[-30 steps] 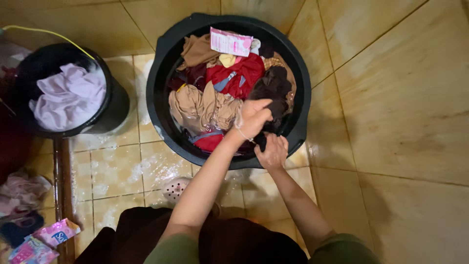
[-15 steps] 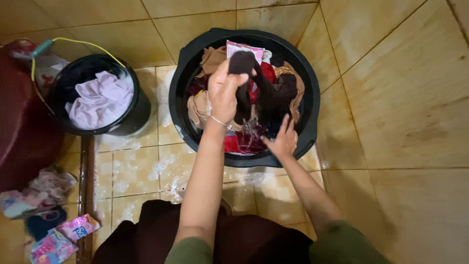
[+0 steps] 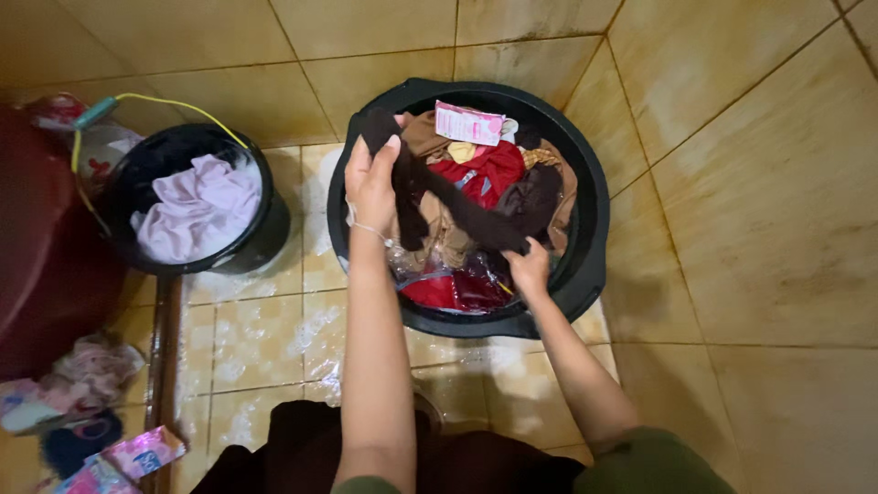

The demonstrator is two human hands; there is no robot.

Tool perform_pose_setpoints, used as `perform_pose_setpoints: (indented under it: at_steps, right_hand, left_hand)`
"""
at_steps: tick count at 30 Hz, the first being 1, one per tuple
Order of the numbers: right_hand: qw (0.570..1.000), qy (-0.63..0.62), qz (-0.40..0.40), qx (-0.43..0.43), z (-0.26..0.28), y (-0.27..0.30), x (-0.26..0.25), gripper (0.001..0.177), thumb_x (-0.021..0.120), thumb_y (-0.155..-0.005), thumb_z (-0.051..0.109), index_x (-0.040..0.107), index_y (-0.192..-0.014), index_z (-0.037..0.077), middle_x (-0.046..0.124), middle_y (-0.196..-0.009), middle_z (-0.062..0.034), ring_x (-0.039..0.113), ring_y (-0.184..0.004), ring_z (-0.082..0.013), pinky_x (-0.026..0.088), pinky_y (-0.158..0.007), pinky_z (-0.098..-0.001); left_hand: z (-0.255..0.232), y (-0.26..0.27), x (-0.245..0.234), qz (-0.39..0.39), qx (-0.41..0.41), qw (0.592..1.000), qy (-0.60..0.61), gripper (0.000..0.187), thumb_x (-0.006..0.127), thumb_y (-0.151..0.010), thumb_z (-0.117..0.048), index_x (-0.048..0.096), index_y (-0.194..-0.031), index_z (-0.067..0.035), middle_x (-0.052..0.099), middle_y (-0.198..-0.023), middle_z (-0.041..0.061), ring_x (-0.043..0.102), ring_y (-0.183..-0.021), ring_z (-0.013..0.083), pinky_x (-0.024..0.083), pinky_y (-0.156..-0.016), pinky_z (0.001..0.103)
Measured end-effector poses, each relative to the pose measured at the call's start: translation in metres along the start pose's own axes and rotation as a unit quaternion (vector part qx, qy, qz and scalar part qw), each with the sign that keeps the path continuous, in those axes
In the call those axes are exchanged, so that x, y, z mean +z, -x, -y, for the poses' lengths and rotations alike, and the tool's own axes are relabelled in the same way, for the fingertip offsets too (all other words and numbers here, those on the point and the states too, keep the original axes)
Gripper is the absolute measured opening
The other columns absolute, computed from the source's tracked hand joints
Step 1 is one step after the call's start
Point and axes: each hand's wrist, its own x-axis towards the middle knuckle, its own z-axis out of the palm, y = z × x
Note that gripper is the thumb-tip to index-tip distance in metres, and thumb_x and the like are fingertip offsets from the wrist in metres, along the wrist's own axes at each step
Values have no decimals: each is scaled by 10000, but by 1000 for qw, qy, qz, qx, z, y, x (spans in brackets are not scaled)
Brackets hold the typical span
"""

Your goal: The person hand-washes a pink garment on a tiled floor, scrubbing it with soap and rinsing it in a bucket. They then retrieve a black shirt from a bucket of soaking clothes and scrub it on the floor as well.

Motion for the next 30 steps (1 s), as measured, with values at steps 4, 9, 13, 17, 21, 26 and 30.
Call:
perform_pose_setpoints:
  at_steps: [4,9,13,17,21,26,30]
  right_hand:
    - [990,-134,-21,31,36,28,-24,517,773,-707,-33,637,-1205,-34,726,-1075,-76,688,-930,-148,561,-852,-308]
    - [964,-205,149,84,70,81,10,395,776,-799,31,675,-1174,-44,753,-1077,-113,697,-940,-177,563,-859,-315]
    - [928,-110,356,-25,67,72,43,463,754,-925,318,672,-1286,38,728,-1295,-181,634,-1201,-295,498,-1076,-408]
    - [807,503,308,-28,72,48,20,974,887,-669,561,439,-1478,253,190,-1589,-233,131,-1479,-545,212,-1160,-691]
    - [778,509,366,-37,52,9,21,1229,931,-576,603,303,-1583,281,-99,-1625,-339,-35,-1509,-592,137,-1191,-690]
    - [737,515,435,34,-7,-27,57,1238,883,-604,584,260,-1607,211,-14,-1688,-285,224,-1478,-544,293,-1205,-540]
    - [697,538,474,3,-70,-61,81,1125,849,-641,529,305,-1570,202,84,-1617,-274,287,-1419,-527,329,-1158,-539]
  left_hand:
    - [58,1,-27,43,-43,849,-525,339,700,-961,-265,700,-1224,-50,712,-1249,173,599,-1203,373,469,-1067,455]
    - [173,30,-25,203,-293,723,-591,775,650,-913,-484,390,-1492,-41,443,-1510,260,416,-1404,454,354,-1158,502]
    - [236,86,-16,291,-391,668,-562,908,631,-900,-572,250,-1620,-171,344,-1616,221,376,-1462,428,331,-1201,492]
    - [253,152,-30,350,-358,639,-583,791,525,-970,-620,257,-1597,-219,294,-1690,109,359,-1506,341,324,-1192,508]
    - [279,169,-26,401,-293,544,-677,889,602,-894,-423,117,-1609,-211,296,-1639,107,371,-1467,272,289,-1152,485]
    - [346,182,-46,447,-294,507,-676,692,516,-964,-267,296,-1612,-167,603,-1450,137,589,-1323,309,387,-1133,480]
    - [410,192,-64,426,-314,534,-659,481,482,-957,-230,574,-1425,-165,635,-1413,135,622,-1291,320,469,-1072,467]
